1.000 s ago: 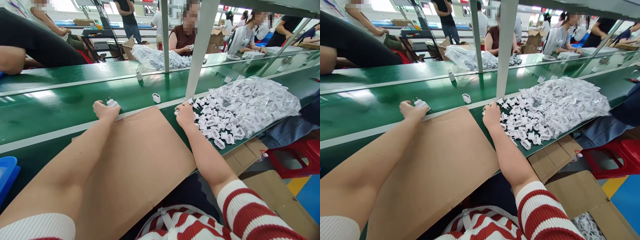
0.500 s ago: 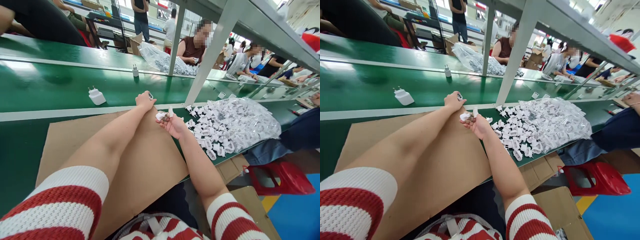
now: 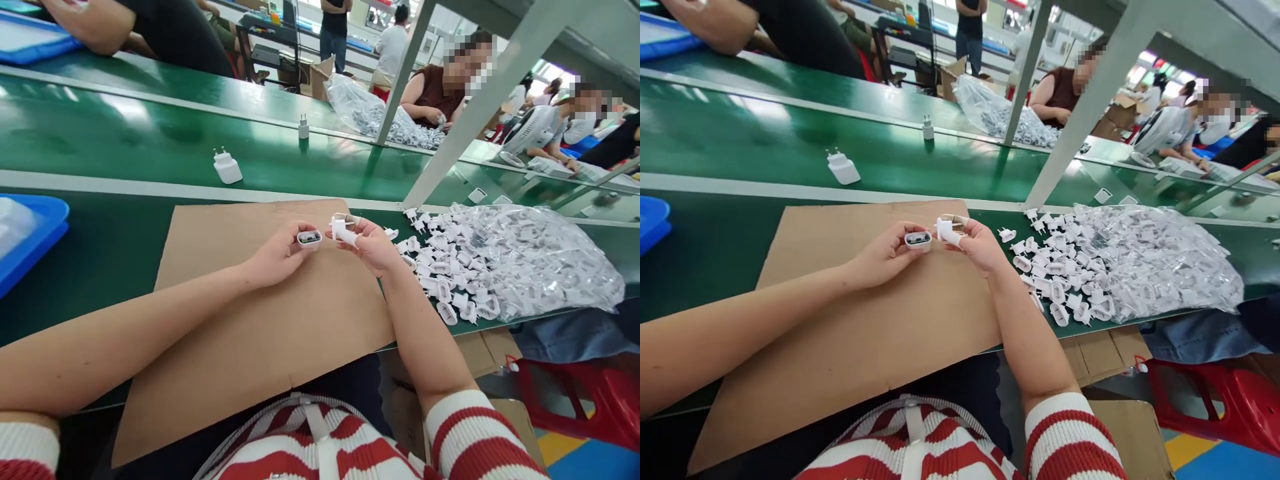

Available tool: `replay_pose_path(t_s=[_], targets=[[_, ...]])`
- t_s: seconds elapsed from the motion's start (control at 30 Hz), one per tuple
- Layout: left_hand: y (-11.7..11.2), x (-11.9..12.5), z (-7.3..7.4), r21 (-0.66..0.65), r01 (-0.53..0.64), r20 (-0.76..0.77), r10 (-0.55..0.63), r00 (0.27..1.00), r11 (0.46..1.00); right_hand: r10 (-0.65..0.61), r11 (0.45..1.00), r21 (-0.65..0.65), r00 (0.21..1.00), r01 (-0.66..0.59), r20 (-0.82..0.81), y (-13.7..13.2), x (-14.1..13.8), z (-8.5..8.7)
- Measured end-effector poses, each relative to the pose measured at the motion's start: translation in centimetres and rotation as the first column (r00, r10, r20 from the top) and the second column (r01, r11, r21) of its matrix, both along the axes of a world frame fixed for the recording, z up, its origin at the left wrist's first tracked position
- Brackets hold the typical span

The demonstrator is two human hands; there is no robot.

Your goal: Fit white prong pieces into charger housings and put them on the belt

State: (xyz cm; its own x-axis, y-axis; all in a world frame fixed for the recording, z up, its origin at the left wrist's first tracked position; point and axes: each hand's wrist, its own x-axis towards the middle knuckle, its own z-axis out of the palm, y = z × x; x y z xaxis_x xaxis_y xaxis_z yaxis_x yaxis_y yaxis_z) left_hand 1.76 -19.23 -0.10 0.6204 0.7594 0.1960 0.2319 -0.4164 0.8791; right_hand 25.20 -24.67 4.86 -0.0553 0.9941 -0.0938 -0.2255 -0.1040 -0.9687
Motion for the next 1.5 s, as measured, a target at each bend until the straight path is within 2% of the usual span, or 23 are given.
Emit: replay_pose_path(t_s=[0.07, 0.17, 0.23, 0.3, 0.4, 0.5, 0.87, 1.03, 1.1, 1.23, 1.3, 1.5], targets=[[-2.1, -1.1, -0.1, -0.092, 0.036, 0.027, -0.034, 0.999, 0.995, -0.041, 0.998, 0.057, 0.988, 0.032, 0.151, -0.2, -0.7, -0.6], [-3.4, -1.6, 0.0, -0.101, -0.058, 0.062, 0.065, 0.996, 0.993, -0.148, 0.974, 0.217, 0.895, 0.058, 0.422, -0.8, -1.8, -1.1], [-3.4, -1.7, 0.3, -0.074, -0.128, 0.036, 0.131, 0.991, 0.989, -0.221, 0.928, 0.373, 0.788, -0.012, 0.574, -1.4, -2.3, -1.1], [-3.1, -1.6, 0.6, -0.080, -0.118, 0.006, 0.119, 0.993, 0.990, -0.283, 0.857, 0.496, 0.677, -0.138, 0.679, -2.1, -2.8, -1.1], [-2.8, -1.5, 0.9, -0.067, -0.071, 0.029, 0.073, 0.997, 0.995, -0.359, 0.782, 0.558, 0.531, -0.279, 0.768, -2.8, -3.4, -1.2], [-2.7, -1.5, 0.8, -0.007, -0.078, 0.040, 0.079, 0.996, 0.997, -0.413, 0.752, 0.573, 0.446, -0.325, 0.794, -2.9, -3.9, -1.4], [-2.7, -1.4, 1.0, 0.006, -0.074, 0.051, 0.073, 0.996, 0.997, -0.427, 0.728, 0.568, 0.394, -0.384, 0.814, -3.0, -4.2, -1.1], [-2.8, -1.4, 1.0, 0.021, -0.082, 0.055, 0.081, 0.995, 0.996, -0.386, 0.766, 0.519, 0.374, -0.380, 0.843, -3.0, -4.4, -1.0], [-2.8, -1.3, 0.9, 0.018, -0.087, 0.052, 0.086, 0.995, 0.996, -0.382, 0.784, 0.493, 0.333, -0.378, 0.862, -3.0, -4.5, -0.8], [-2.8, -1.2, 0.9, 0.008, -0.094, 0.056, 0.093, 0.994, 0.996, -0.434, 0.795, 0.475, 0.195, -0.377, 0.880, -3.0, -4.9, -0.6], [-2.8, -1.2, 0.9, 0.020, -0.098, 0.048, 0.097, 0.994, 0.995, -0.441, 0.797, 0.470, 0.166, -0.380, 0.882, -3.0, -5.0, -0.6], [-2.9, -1.1, 0.7, 0.037, -0.118, 0.033, 0.117, 0.993, 0.992, -0.441, 0.797, 0.478, 0.186, -0.369, 0.878, -2.8, -5.0, -1.5]])
